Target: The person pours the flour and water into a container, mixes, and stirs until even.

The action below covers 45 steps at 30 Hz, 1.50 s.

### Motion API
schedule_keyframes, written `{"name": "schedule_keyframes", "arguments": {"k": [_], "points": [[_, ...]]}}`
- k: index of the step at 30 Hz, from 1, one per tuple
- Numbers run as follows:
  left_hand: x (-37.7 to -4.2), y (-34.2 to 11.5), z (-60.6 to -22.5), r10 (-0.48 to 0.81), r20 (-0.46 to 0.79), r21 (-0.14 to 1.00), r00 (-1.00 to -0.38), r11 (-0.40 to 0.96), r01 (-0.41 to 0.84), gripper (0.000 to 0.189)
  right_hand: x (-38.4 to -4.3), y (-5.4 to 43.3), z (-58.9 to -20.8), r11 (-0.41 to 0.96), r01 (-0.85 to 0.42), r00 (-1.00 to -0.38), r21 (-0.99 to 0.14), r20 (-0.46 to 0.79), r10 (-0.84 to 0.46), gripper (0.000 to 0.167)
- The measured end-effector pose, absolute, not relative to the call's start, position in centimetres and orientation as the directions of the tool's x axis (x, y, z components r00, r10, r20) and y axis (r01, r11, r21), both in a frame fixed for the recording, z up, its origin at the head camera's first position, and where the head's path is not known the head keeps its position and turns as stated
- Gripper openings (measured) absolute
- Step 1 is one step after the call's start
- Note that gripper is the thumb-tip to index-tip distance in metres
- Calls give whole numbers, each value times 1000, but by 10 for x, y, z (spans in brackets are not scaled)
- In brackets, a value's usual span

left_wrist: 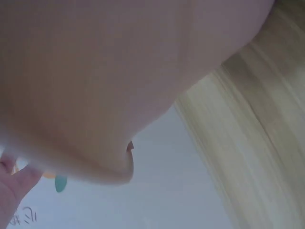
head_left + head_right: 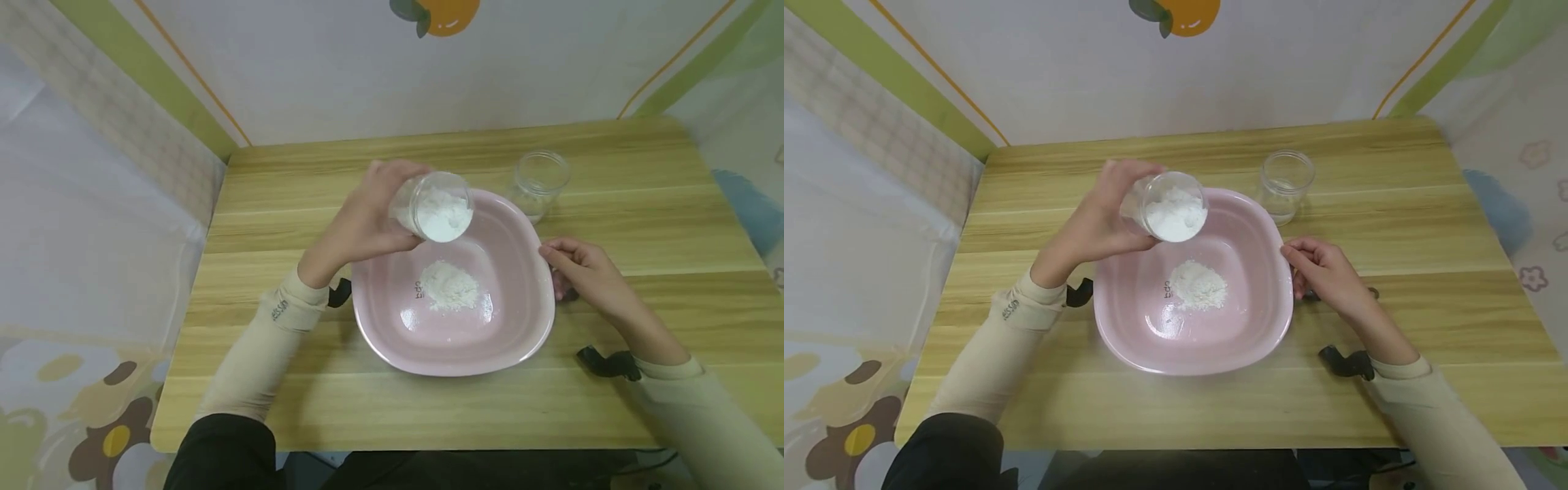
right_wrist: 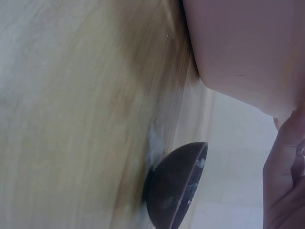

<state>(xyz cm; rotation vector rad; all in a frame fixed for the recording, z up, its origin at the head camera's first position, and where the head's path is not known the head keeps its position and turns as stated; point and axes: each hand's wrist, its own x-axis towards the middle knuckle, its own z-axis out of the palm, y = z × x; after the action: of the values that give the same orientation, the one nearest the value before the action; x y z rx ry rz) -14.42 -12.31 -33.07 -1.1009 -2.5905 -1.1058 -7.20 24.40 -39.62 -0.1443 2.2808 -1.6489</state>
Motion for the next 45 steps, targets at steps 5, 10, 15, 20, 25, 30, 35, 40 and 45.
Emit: {"name": "schedule_keyframes", "arguments": {"k": [5, 10, 15, 20, 25, 30, 35, 40, 45], "points": [[-145, -127, -327, 477, 229, 856, -849, 316, 409, 97, -69, 247, -398, 333, 108, -946, -937, -200, -256, 27], [-146, -129, -326, 443, 148, 960, -884, 149, 235, 92, -68, 249, -398, 327, 115, -948, -938, -202, -247, 24], [-147, -135, -326, 431, 125, 978, -894, 99, 185, 90, -68, 249, -397, 325, 129, -946, -937, -214, -242, 25], [-152, -149, -323, 372, 158, 970, -915, 113, 213, 90, -69, 249, -397, 328, 133, -945, -935, -220, -243, 26], [-158, -174, -320, 260, 171, 958, -950, 180, 222, 84, -72, 247, -397, 332, 125, -945, -935, -214, -248, 28], [-163, -196, -325, 126, 157, 936, -980, 297, 188, 87, -73, 247, -398, 336, 122, -945, -934, -213, -249, 31], [-166, -208, -334, 65, 168, 931, -984, 318, 180, 89, -74, 246, -398, 343, 123, -943, -931, -217, -251, 33], [-170, -216, -343, 51, 186, 923, -981, 333, 192, 91, -74, 245, -398, 345, 125, -942, -930, -220, -252, 34], [-176, -223, -358, 27, 180, 904, -983, 390, 177, 93, -73, 245, -398, 329, 114, -941, -938, -208, -267, 32]]}}
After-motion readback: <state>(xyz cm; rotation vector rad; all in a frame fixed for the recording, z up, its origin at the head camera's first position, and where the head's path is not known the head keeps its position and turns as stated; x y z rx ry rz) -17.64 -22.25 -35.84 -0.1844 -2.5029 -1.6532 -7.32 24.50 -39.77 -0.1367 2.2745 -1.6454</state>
